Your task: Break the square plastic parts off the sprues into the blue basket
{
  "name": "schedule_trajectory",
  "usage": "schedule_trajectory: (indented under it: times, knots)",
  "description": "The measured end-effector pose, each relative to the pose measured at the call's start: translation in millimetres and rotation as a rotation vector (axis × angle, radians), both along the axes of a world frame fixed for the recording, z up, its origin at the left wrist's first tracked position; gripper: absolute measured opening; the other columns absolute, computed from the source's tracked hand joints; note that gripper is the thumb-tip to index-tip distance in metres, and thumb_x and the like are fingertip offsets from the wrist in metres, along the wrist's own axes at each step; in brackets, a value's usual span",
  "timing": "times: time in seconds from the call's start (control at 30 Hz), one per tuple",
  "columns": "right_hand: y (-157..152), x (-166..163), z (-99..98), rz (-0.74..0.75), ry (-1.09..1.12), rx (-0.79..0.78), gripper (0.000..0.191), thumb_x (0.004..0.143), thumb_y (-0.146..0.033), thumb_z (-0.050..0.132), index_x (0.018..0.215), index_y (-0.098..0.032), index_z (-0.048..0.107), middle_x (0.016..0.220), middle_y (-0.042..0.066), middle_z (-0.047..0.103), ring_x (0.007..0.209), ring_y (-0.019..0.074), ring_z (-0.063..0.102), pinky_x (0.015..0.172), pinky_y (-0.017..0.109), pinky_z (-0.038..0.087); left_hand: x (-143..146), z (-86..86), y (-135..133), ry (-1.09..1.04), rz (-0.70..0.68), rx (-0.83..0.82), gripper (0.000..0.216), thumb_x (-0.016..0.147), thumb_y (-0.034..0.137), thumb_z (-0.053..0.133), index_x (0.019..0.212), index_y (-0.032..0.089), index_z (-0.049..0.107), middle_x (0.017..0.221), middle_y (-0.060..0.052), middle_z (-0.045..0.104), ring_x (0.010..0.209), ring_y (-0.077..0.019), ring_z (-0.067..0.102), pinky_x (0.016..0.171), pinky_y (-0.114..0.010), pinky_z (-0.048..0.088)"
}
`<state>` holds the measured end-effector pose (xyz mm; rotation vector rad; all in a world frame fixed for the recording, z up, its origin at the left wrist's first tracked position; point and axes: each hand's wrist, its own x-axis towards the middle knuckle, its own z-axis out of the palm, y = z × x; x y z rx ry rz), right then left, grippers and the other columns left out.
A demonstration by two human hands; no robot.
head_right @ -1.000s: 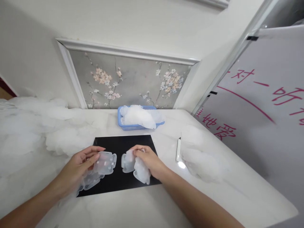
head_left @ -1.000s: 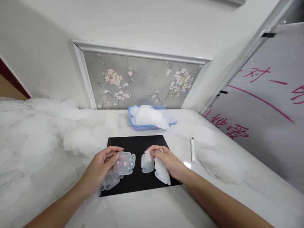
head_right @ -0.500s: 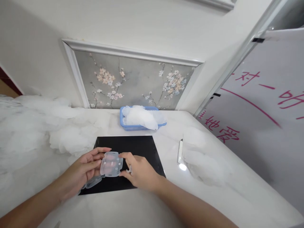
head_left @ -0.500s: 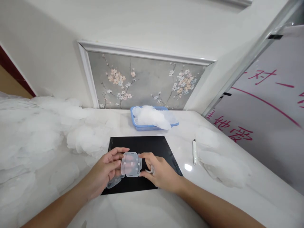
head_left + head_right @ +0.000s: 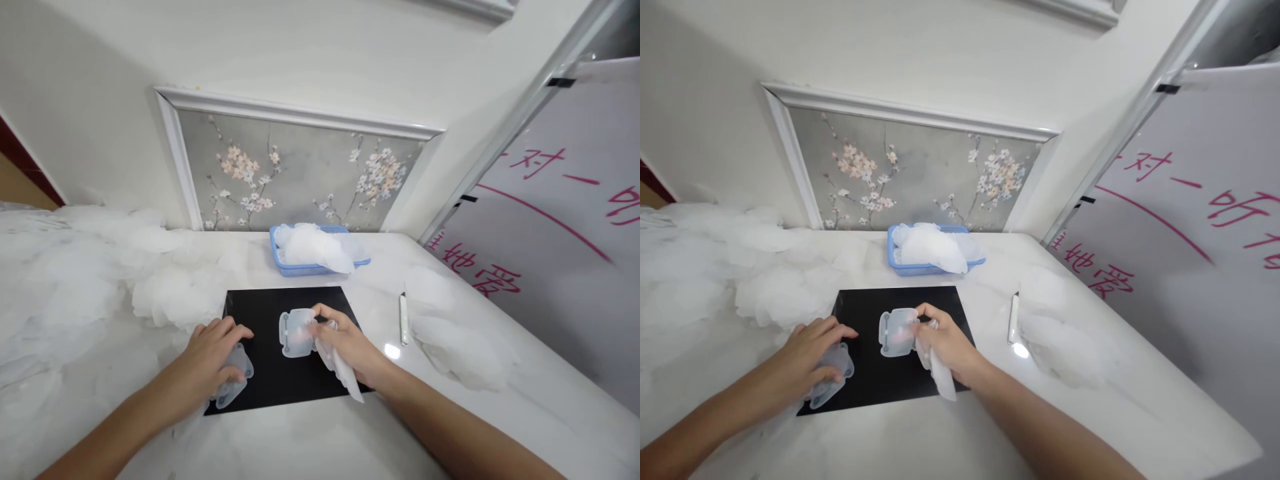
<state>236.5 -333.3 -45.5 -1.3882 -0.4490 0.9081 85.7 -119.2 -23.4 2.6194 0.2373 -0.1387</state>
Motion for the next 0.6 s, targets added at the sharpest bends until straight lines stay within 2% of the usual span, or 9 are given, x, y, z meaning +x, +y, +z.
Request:
schedule_trajectory:
  times: [0.07,0.17,0.23,0.33,0.47,0.53,0.6]
  knots:
    - [-0.2,4.4,-1.6,0.018,0.147,0.031,0.026,0.072,-0.036,0.071,0.086,-0.021,0.055,0.049,-0.009,0.041,0.041,0.0068,0.034,0.04,0.019,0.026,0.1,-0.6,3.6,0.018,0.023,-0.003,0.031,0.074,0.023,0.06,0.104,0.029,0.065,0.097,-0.002,0.058,0.095,-0.0266,0.05,0.086,-0.042,0.038]
    - [-0.9,8.7,-6.1,0.044,0.279,0.052,0.03,0.07,-0.04,0.074,0.083,-0.019,0.057,0.049,-0.008,0.044,0.038,0.0062,0.035,0.038,0.02,0.023,2.1,0.4,2.5,-0.022,0.085,-0.054,0.011,0.078,0.028,0.057,0.08,0.027,0.068,0.087,-0.003,0.057,0.089,-0.0262,0.047,0.08,-0.038,0.038]
    - [-1.5,10.8,-9.6,0.057,0.336,0.067,0.032,0.071,-0.044,0.074,0.077,-0.019,0.053,0.048,-0.008,0.045,0.036,0.0064,0.035,0.036,0.02,0.023,4.3,3.7,-1.3,-0.11,0.117,-0.15,0.018,0.082,0.035,0.057,0.069,0.026,0.066,0.088,-0.003,0.058,0.088,-0.0258,0.048,0.08,-0.037,0.037]
    - [-2.3,14.2,-14.5,0.099,0.366,0.074,0.036,0.075,-0.051,0.07,0.077,-0.019,0.052,0.048,-0.007,0.048,0.036,0.0074,0.037,0.036,0.02,0.024,6.7,11.2,-7.3,-0.188,0.184,-0.376,0.022,0.086,0.043,0.057,0.074,0.025,0.063,0.089,-0.002,0.061,0.084,-0.0227,0.053,0.074,-0.032,0.039]
    - [-2.3,17.8,-19.3,0.135,0.36,0.072,0.037,0.078,-0.053,0.067,0.086,-0.018,0.057,0.049,-0.005,0.051,0.036,0.0091,0.04,0.036,0.021,0.027,7.5,16.8,-11.0,-0.141,0.323,-0.681,0.03,0.084,0.052,0.057,0.078,0.023,0.058,0.073,0.0,0.061,0.07,-0.0186,0.054,0.062,-0.027,0.038]
    - [-1.9,18.3,-20.2,0.133,0.357,0.091,0.037,0.078,-0.053,0.067,0.084,-0.018,0.056,0.05,-0.005,0.052,0.035,0.0088,0.04,0.036,0.021,0.027,8.1,16.7,-11.4,-0.126,0.361,-0.783,0.033,0.083,0.055,0.059,0.077,0.023,0.056,0.079,-0.002,0.066,0.074,-0.02,0.058,0.063,-0.027,0.039]
    - [-1.8,17.9,-19.6,0.129,0.357,0.112,0.036,0.078,-0.051,0.069,0.08,-0.019,0.054,0.049,-0.006,0.05,0.035,0.0079,0.039,0.035,0.021,0.026,8.9,16.0,-12.0,-0.146,0.377,-0.861,0.034,0.082,0.056,0.061,0.078,0.023,0.055,0.091,-0.005,0.07,0.089,-0.0241,0.062,0.07,-0.028,0.043]
